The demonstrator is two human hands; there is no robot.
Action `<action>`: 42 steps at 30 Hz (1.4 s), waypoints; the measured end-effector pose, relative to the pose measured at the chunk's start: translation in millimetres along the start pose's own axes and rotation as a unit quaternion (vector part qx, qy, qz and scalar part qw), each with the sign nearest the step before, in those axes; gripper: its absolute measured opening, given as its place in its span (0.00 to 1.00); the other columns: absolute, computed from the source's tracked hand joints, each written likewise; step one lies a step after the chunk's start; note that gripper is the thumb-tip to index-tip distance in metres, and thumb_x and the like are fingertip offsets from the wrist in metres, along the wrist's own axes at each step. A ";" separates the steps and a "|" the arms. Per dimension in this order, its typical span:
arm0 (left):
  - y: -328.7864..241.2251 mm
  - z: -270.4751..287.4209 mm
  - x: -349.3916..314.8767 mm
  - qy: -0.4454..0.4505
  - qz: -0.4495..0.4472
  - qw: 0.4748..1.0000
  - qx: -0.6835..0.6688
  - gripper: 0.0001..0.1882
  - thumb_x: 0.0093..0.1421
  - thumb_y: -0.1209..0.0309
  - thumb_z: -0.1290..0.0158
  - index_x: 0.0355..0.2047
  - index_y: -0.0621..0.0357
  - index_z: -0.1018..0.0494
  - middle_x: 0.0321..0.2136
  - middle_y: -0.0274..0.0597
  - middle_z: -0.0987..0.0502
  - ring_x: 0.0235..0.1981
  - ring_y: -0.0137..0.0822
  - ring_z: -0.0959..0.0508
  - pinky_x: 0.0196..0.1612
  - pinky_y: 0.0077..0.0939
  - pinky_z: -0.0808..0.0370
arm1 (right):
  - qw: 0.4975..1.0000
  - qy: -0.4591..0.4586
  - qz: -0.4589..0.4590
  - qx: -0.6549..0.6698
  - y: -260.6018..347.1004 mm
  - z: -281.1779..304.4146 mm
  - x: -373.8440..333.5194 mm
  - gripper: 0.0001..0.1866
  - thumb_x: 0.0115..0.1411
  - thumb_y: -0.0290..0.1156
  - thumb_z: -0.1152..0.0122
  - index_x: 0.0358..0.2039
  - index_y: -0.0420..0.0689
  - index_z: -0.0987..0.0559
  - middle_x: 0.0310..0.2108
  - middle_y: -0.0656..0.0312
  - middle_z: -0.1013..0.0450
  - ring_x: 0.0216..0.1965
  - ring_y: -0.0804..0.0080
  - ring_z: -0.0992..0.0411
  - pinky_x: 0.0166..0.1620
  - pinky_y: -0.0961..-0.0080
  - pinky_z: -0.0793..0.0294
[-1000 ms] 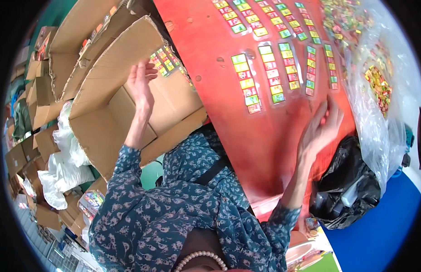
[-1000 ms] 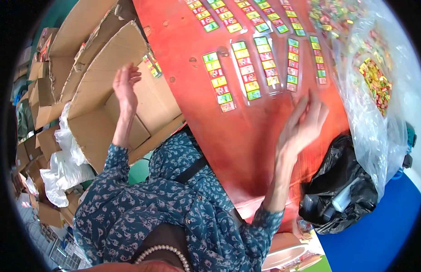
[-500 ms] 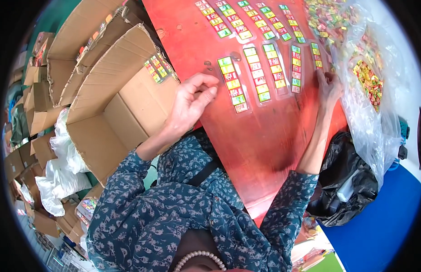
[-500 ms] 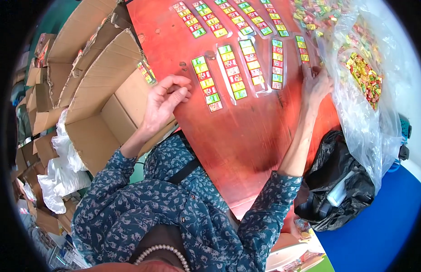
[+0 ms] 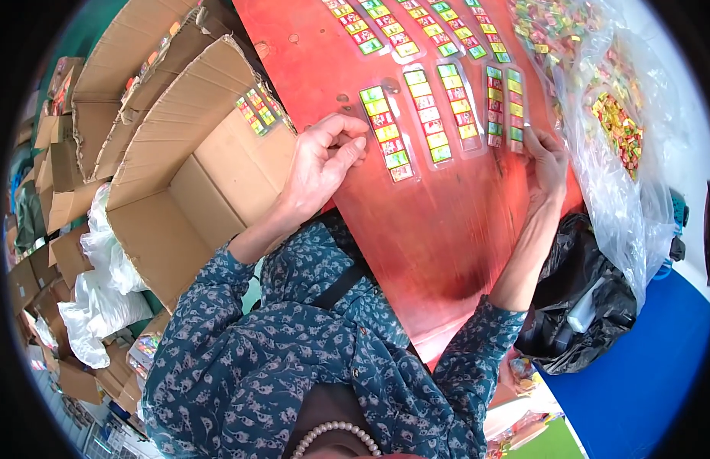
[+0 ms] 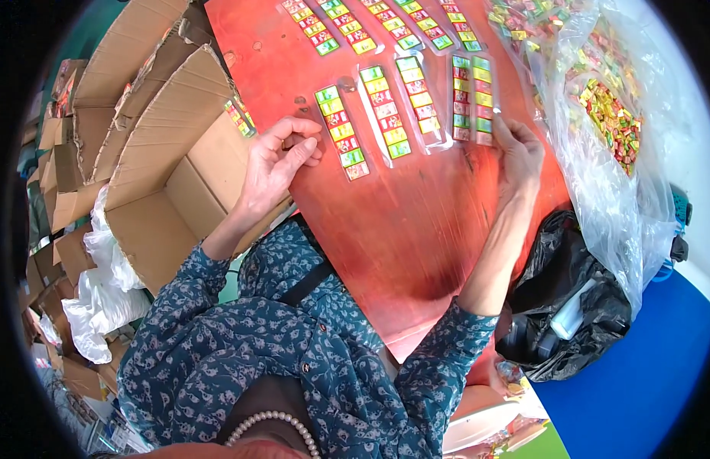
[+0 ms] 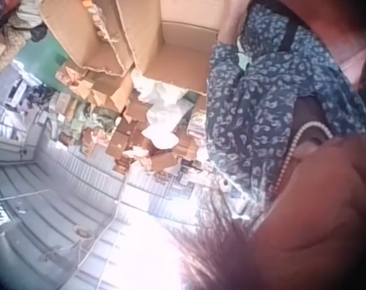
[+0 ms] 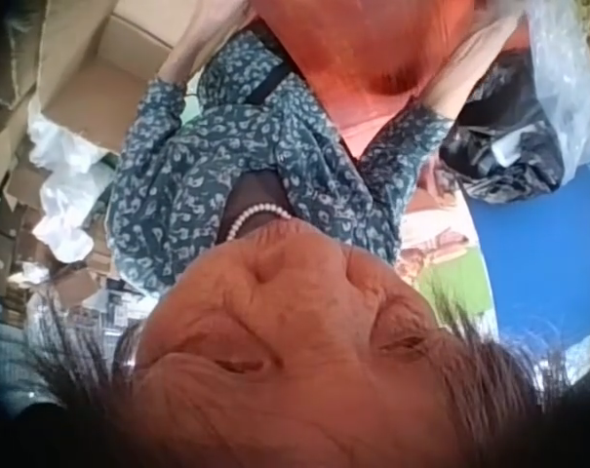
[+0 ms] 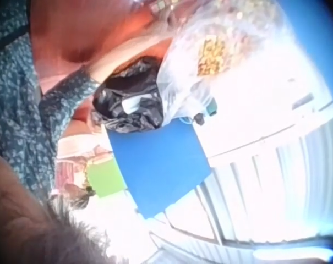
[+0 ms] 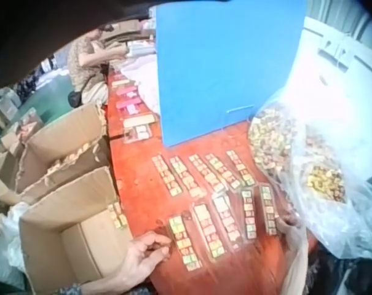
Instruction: Packing small toy cubes into plastic trays and tube packaging at a factory workstation.
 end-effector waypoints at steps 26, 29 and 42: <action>-71.3 -49.8 73.3 0.156 -0.085 0.983 0.046 0.12 0.61 0.69 0.49 0.41 0.66 0.27 0.31 0.38 0.24 0.31 0.27 0.23 0.35 0.18 0.27 | 0.919 -0.050 0.087 -0.381 27.2 -36.8 -4.9 0.15 0.47 0.35 0.42 0.22 0.31 0.23 0.16 0.52 0.30 0.22 0.70 0.30 0.30 0.70 0.32; -44.7 -85.3 98.3 0.213 0.049 0.966 -0.141 0.14 0.61 0.68 0.50 0.42 0.68 0.28 0.36 0.43 0.24 0.38 0.32 0.22 0.44 0.22 0.26 | 0.933 -0.056 0.082 -0.346 19.2 -34.2 -0.7 0.16 0.47 0.35 0.43 0.21 0.31 0.24 0.15 0.51 0.31 0.21 0.70 0.30 0.29 0.70 0.32; -3.7 -152.9 146.5 0.157 0.213 0.940 -0.214 0.11 0.57 0.77 0.51 0.41 0.68 0.31 0.31 0.50 0.24 0.35 0.40 0.22 0.38 0.33 0.24 | 0.963 -0.026 0.074 -0.257 18.2 -30.2 2.5 0.13 0.49 0.32 0.41 0.18 0.33 0.26 0.15 0.62 0.32 0.20 0.79 0.35 0.26 0.75 0.36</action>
Point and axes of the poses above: each hand's wrist, its own x-axis towards the middle knuckle, its own z-axis out of the back of the hand, y = z × x, the point moved 9 cm from there along x, towards the middle knuckle
